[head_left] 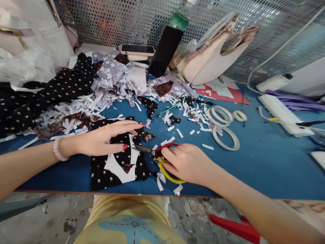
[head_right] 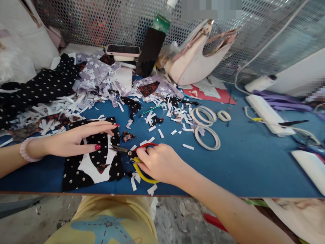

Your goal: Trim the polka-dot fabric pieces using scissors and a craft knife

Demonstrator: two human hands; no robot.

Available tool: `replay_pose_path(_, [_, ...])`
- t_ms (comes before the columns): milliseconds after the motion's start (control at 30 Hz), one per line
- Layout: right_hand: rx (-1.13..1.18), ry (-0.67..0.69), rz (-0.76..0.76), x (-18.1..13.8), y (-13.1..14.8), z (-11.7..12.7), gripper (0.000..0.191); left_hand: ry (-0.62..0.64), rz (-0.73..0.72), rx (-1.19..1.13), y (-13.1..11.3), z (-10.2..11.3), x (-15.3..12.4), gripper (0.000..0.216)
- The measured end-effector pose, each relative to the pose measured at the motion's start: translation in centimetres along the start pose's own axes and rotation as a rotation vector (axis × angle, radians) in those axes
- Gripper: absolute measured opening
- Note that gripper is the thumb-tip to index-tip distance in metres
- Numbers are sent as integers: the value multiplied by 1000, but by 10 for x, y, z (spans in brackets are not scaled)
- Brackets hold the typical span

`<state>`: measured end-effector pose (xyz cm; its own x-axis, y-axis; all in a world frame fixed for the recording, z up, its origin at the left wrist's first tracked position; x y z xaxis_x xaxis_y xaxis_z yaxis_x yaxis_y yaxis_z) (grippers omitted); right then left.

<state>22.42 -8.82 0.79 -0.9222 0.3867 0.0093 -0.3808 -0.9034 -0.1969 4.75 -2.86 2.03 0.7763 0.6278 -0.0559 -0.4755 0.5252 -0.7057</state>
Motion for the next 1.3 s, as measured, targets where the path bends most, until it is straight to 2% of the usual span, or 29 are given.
replay_pose_path(200, [6, 33, -26, 4, -2, 1, 20, -12, -23, 0, 2, 0, 0, 60])
replay_pose_path(367, [-26, 0, 25, 4, 1, 3, 26, -5, -25, -4, 1, 0, 0, 60])
replay_pose_path(533, [20, -7, 4, 1, 0, 0, 24, -17, -4, -24, 2, 1, -1, 58])
replay_pose_path(633, [33, -34, -10, -1, 0, 0, 25, -78, 53, -111, 7, 4, 0, 56])
replay_pose_path(800, [42, -50, -56, -1, -1, 3, 25, -248, 190, -246, 19, 9, 3, 45])
replay_pose_path(867, [52, -38, -68, -2, -2, 4, 23, -314, 220, -138, 18, 10, 2, 42])
replay_pose_path(1000, [76, -51, -81, -6, -7, 3, 23, -374, 275, 262, 17, 6, -2, 46])
replay_pose_path(1067, [70, -79, -91, -11, -14, 4, 22, -354, 313, 412, 21, 2, -4, 53])
replay_pose_path(1133, [71, -102, -105, -15, -24, 4, 21, -283, 319, 484, 26, -4, -3, 61])
replay_pose_path(1300, [136, -90, -89, -19, -48, -3, 19, 2, 86, 475, 20, -16, -1, 74])
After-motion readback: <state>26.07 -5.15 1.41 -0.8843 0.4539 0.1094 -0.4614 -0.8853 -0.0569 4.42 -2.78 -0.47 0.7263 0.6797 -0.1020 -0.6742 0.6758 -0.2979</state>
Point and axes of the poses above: each hand's wrist, its own x-axis towards the middle knuckle, its own z-axis out of the back of the hand, y = z × x, the point moved 7 cm from there along x, towards the middle knuckle, and after that the axes turned 15 degrees about z, right-handed, at the moved point
